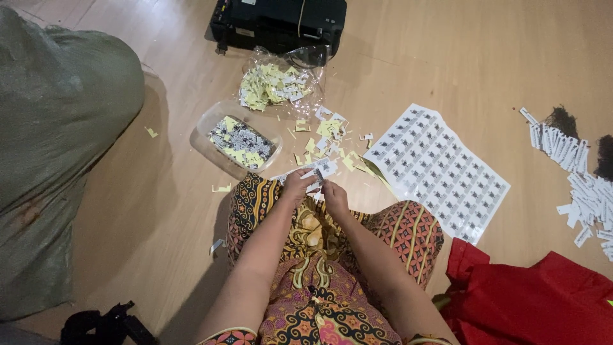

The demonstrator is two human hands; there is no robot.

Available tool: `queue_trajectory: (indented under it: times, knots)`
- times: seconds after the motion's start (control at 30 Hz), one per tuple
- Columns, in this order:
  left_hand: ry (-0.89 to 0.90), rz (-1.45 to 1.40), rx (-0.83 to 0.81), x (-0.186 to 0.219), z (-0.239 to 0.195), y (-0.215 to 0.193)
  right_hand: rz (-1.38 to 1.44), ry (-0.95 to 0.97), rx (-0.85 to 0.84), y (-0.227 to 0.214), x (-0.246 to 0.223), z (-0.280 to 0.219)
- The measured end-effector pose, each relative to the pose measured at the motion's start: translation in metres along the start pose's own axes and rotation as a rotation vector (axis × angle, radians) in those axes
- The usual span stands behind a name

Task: Cutting individual labels from a printed sheet using scissors

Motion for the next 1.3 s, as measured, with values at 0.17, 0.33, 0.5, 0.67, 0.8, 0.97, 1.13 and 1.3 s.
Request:
queue_trajectory:
  times: [0.17,0.33,0.5,0.67,0.8,0.97,1.13,1.3]
  knots:
    - [-0.008,0.016,-0.007,0.005,-0.004,0.002,-0.035,-0.005,-0.004,-0.003,-0.004,-0.001]
    - [-0.013,0.018,-0.004,0.005,-0.004,0.001,-0.073,-0.019,-0.003,-0.003,-0.008,-0.003]
    - [-0.007,0.031,-0.001,0.007,-0.005,0.004,-0.032,0.018,0.023,-0.005,-0.006,-0.001]
    - [-0.031,0.025,0.012,0.005,-0.004,0.007,0.089,0.223,0.086,-0.008,0.006,0.009]
    - [-0.077,0.065,0.062,0.014,-0.016,0.014,0.122,0.236,0.161,-0.022,0.025,0.022]
    - [-0.092,0.180,0.029,0.009,-0.010,0.013,0.383,0.223,0.085,-0.023,0.013,0.011]
    - [-0.044,0.261,-0.053,-0.006,0.001,0.013,0.434,0.188,0.088,-0.026,-0.007,0.012]
    - [0.007,0.236,0.014,-0.010,0.015,0.002,0.326,0.261,0.165,-0.022,-0.015,0.011]
Point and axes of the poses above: each hand's wrist, its own z-axis towards the middle knuckle, its own y-axis out of the palm, x = y × z, the point moved 6 cm from there along z, towards the middle knuckle, and after that the axes turned 1 degree about -x, right-handed, at the moved point
